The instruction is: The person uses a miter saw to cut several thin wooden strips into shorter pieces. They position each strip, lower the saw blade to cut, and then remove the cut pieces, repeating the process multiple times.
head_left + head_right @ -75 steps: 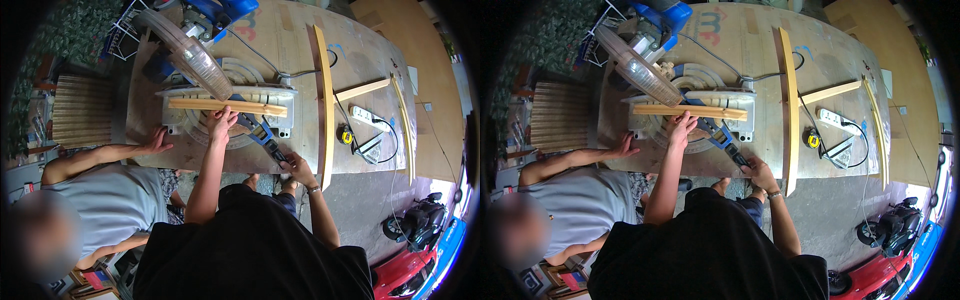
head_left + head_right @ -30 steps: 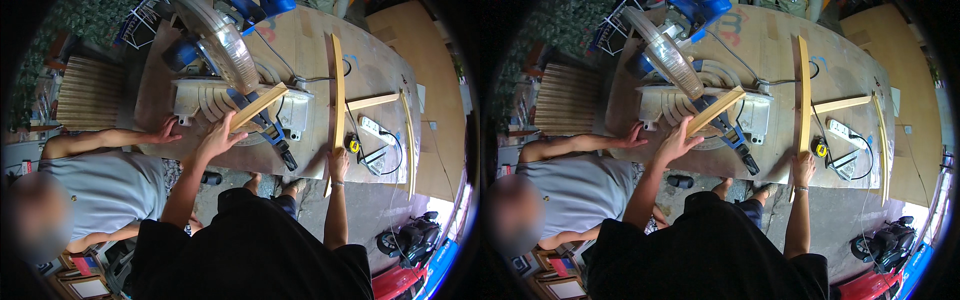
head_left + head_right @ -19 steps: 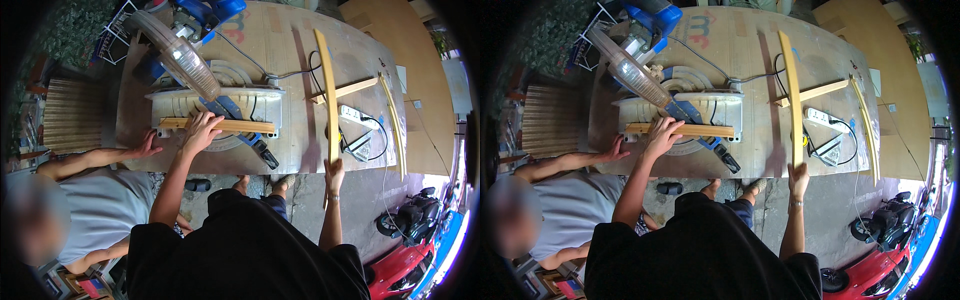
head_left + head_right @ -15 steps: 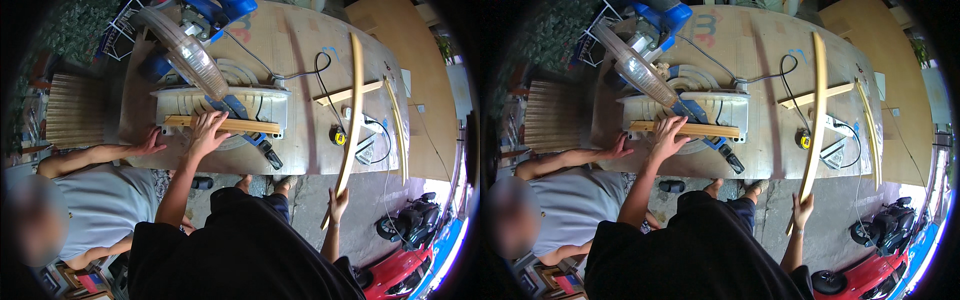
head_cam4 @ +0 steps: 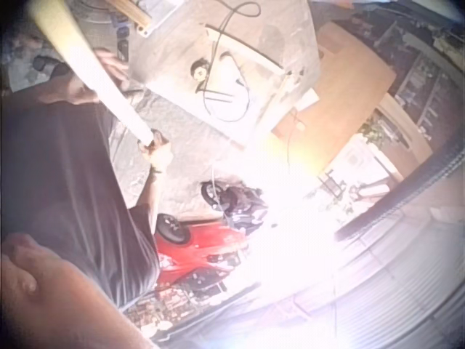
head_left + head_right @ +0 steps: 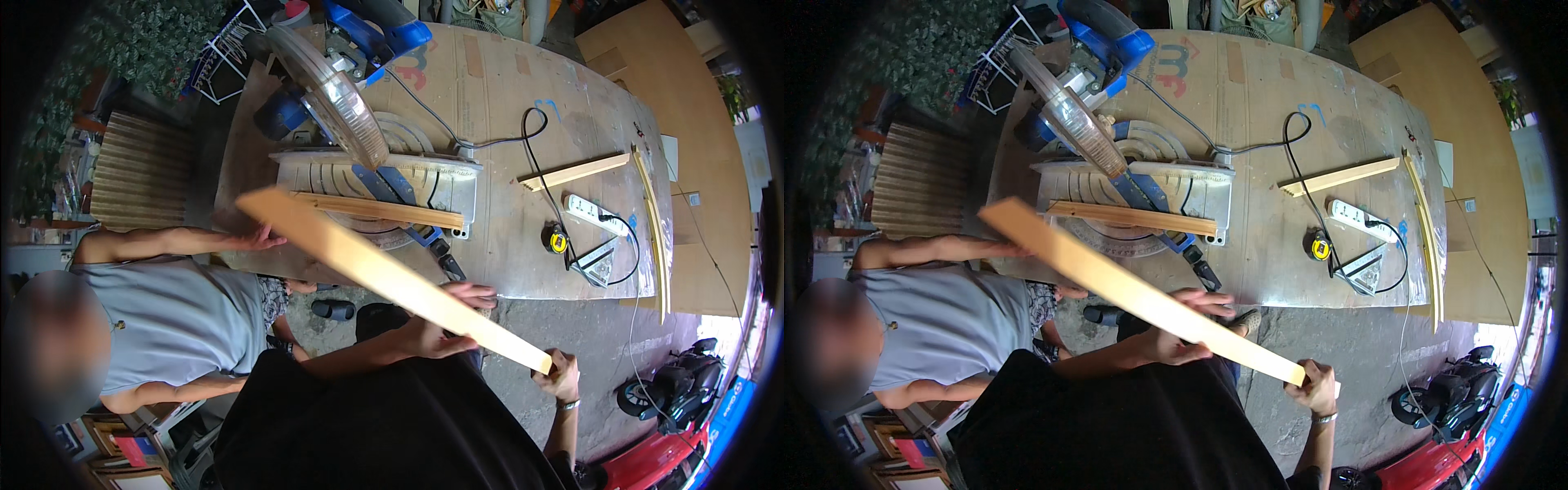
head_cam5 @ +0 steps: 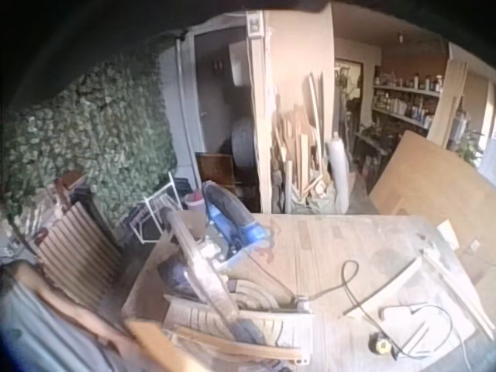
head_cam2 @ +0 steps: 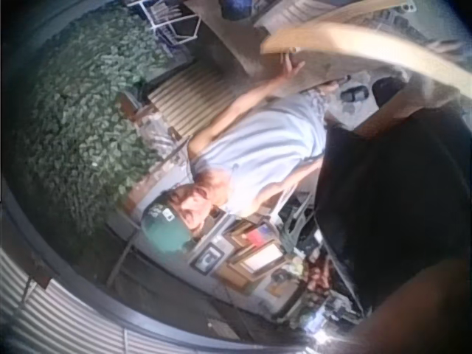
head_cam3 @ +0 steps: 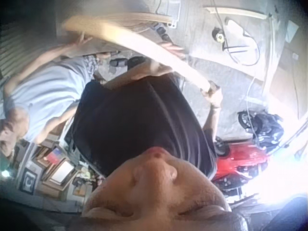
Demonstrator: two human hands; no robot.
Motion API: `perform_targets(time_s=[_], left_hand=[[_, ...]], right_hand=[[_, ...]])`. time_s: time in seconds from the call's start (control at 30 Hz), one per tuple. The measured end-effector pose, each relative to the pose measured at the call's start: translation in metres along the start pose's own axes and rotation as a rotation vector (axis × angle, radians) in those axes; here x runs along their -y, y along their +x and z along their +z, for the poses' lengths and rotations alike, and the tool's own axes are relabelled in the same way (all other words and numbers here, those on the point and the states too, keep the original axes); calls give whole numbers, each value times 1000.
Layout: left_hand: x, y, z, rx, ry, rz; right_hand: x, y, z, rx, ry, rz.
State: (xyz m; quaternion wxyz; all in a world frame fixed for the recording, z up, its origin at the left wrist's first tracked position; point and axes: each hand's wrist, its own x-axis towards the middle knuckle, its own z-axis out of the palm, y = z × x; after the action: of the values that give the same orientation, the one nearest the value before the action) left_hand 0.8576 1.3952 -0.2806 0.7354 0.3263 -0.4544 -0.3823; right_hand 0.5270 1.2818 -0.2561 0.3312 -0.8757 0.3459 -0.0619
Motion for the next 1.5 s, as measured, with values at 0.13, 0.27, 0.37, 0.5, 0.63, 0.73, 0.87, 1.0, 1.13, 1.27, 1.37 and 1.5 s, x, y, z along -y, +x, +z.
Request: perform_targets(time_s=[0.13, 0.27, 0.37, 0.5, 0.63, 0.73, 0.87, 1.0, 1.13, 1.27, 1.37, 1.5], left_hand=[[-18, -39, -31, -347, 190, -388], [-21, -2, -105, -860, 300, -354], [-23, 20, -166, -954, 303, -473], [-52, 25, -184, -417, 1064, -781], [-45, 42, -189, 71, 1650, -188], [-19, 44, -223, 253, 1749, -227], [-10, 50, -253, 328, 1617, -303], [-16, 53, -258, 363, 1582, -280], [-6, 48, -276, 390, 1635, -232], [-3, 49, -284, 389, 1687, -141], [-2, 49, -294, 349, 1752, -149], [-10, 49, -306, 259, 1819, -168]], right_hand=[[20, 80, -14, 230, 14, -154], [47, 185, 34, 79, -218, -394], [50, 256, 78, 28, -219, -528], [55, 307, 115, 9, -237, -533], [77, 324, 132, 43, -274, -570], [89, 333, 141, 75, -318, -555], [85, 336, 149, 32, -274, -584], [95, 312, 131, 2, -350, -564], [67, 298, 130, 11, -401, -419], [59, 312, 133, -39, -356, -468], [57, 331, 140, -53, -392, -473], [77, 345, 153, -87, -354, -460]])
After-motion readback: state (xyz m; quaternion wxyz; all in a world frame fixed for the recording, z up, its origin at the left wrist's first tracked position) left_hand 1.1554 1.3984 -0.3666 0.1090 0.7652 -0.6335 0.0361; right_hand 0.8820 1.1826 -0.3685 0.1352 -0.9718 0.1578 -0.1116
